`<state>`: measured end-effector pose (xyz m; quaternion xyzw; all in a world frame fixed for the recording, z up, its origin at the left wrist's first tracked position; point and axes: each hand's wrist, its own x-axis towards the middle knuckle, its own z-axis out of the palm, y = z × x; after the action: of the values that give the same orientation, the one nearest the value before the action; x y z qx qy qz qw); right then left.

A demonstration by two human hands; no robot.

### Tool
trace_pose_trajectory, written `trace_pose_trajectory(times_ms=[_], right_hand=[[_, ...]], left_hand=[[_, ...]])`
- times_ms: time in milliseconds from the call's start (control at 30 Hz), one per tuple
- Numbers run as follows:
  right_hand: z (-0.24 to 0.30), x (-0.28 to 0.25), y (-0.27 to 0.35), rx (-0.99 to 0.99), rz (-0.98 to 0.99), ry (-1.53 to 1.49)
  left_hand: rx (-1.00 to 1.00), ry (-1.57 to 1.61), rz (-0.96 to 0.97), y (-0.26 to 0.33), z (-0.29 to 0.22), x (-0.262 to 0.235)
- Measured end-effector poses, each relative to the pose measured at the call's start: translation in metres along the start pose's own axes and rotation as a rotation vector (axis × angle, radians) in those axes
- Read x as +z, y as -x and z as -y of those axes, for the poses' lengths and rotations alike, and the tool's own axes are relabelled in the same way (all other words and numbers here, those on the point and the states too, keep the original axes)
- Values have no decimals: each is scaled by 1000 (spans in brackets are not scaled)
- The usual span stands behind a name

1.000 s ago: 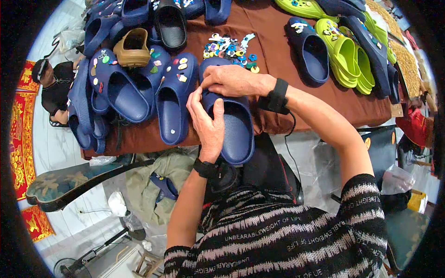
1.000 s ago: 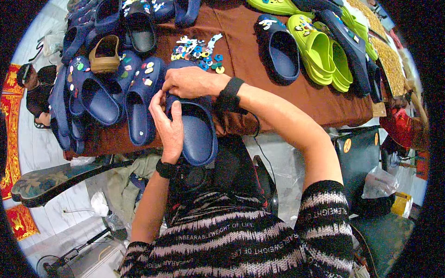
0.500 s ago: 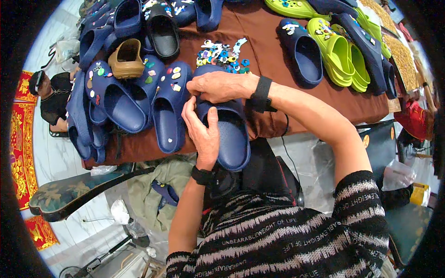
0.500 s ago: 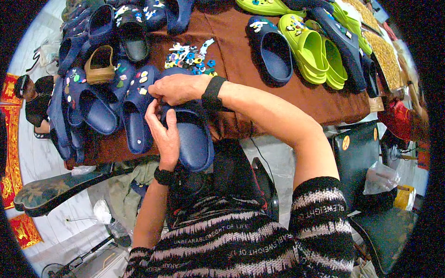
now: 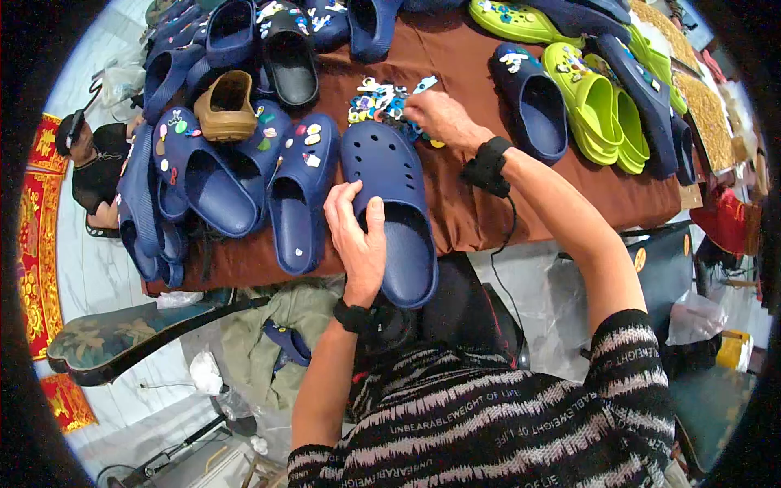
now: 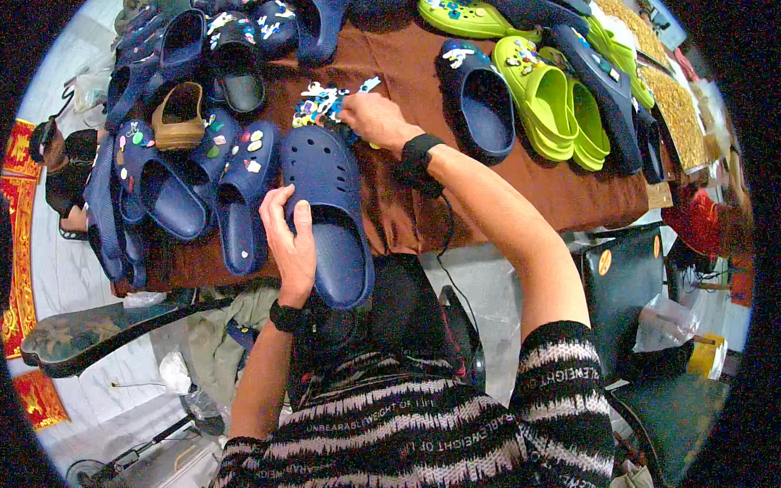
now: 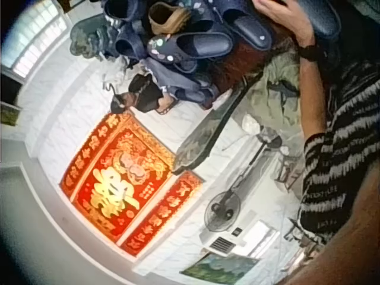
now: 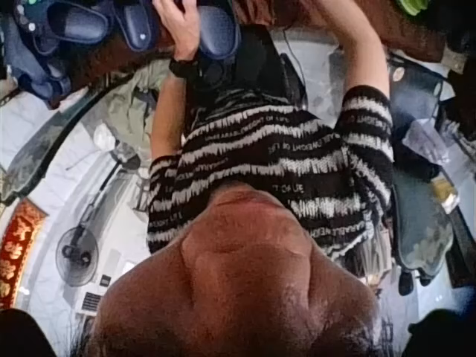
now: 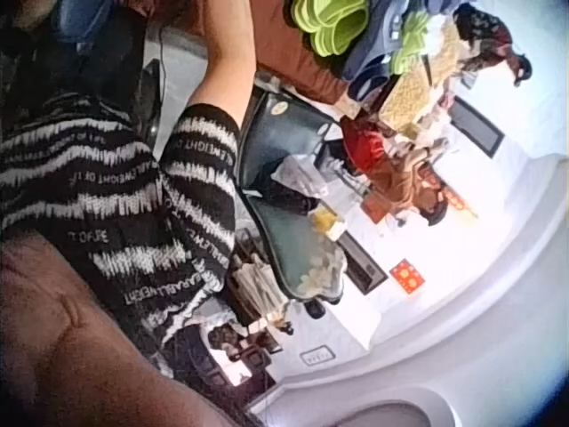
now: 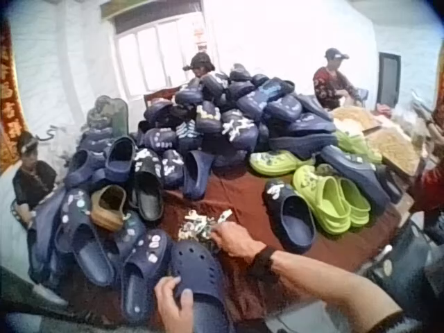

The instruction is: Attach decorative plastic charms into the holes of foam clogs.

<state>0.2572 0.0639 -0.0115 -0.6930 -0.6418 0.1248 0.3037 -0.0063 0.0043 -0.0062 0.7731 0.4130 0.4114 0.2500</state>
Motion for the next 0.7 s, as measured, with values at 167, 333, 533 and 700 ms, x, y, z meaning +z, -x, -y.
trace_pose_trajectory(times_ms=[167, 333, 533, 700], right_hand=[[-26, -13, -24, 26, -74, 204], [-40, -11, -38, -7, 13, 354], [-44, -17, -40, 42, 36, 332], [-19, -37, -53, -11, 358, 351]], left_hand=[[3, 12, 3, 0, 0, -3], [-4, 23, 15, -2, -3, -3], [-7, 48, 10, -2, -3, -2], [-13, 38, 1, -1, -2, -5]])
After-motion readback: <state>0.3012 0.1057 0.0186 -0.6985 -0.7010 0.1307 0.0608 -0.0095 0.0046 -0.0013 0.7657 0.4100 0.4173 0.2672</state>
